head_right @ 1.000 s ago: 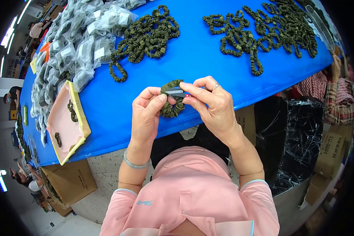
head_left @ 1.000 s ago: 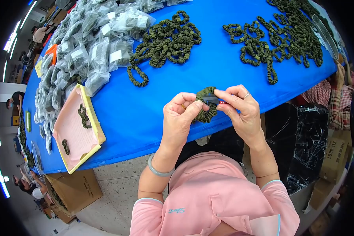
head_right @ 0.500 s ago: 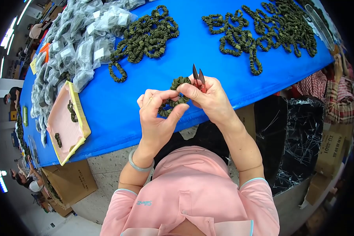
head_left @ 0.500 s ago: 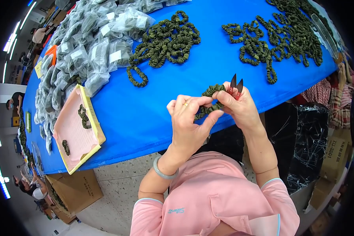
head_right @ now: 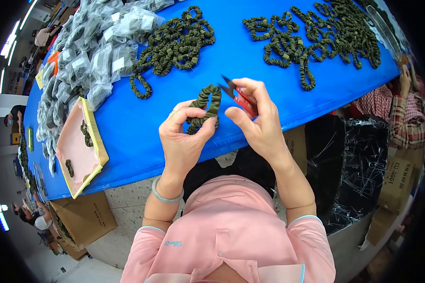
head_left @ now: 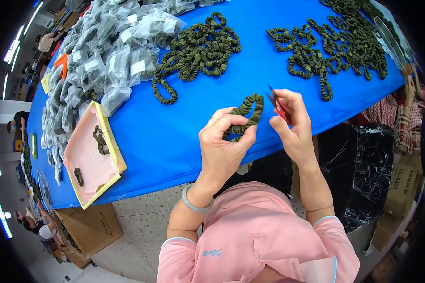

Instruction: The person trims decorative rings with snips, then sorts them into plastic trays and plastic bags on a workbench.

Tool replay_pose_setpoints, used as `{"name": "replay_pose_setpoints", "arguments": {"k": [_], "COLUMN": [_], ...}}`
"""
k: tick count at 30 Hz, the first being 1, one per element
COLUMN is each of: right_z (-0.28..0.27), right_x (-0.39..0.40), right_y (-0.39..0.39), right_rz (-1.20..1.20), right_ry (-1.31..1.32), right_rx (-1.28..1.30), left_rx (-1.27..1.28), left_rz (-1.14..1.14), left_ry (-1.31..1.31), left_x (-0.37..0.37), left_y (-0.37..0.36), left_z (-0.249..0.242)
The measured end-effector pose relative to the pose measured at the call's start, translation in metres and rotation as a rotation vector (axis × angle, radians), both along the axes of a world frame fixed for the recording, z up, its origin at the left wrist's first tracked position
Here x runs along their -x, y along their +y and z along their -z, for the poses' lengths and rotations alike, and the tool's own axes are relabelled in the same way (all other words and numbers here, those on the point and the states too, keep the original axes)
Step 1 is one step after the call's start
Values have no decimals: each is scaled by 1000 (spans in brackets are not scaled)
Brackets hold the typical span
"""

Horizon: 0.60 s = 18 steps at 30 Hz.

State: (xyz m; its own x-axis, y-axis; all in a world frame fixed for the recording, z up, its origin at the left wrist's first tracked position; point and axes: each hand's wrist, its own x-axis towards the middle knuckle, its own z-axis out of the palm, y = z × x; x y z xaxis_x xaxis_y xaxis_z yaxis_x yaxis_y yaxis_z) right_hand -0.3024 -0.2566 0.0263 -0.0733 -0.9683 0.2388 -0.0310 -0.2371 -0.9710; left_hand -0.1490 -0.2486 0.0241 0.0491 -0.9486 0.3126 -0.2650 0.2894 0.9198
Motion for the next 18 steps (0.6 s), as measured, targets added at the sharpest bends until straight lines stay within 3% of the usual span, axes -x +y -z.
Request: {"name": "replay_pose_setpoints", "arguments": {"k": [1, 2, 6, 11, 18], "right_z": [0, 0, 0, 1, 2], "right_x": [-1, 0, 8, 6, 8], "right_y": [2, 5, 17, 16, 16], "right_rz": [85, 84, 56, 110, 109], "right_ry": [130, 131, 527, 621, 562], "right_rx": [132, 129, 206, 308, 256], "left_rx": [-47, -49, 15, 13, 19], "left_rz": [-16, -16, -71, -104, -100], "left_ry": [38, 39, -81, -130, -98], "left_x": [-1, -1, -2, 2, 1], "left_y": [1, 1, -1, 2, 2], "left_z": [1, 2, 3, -3, -2]}}
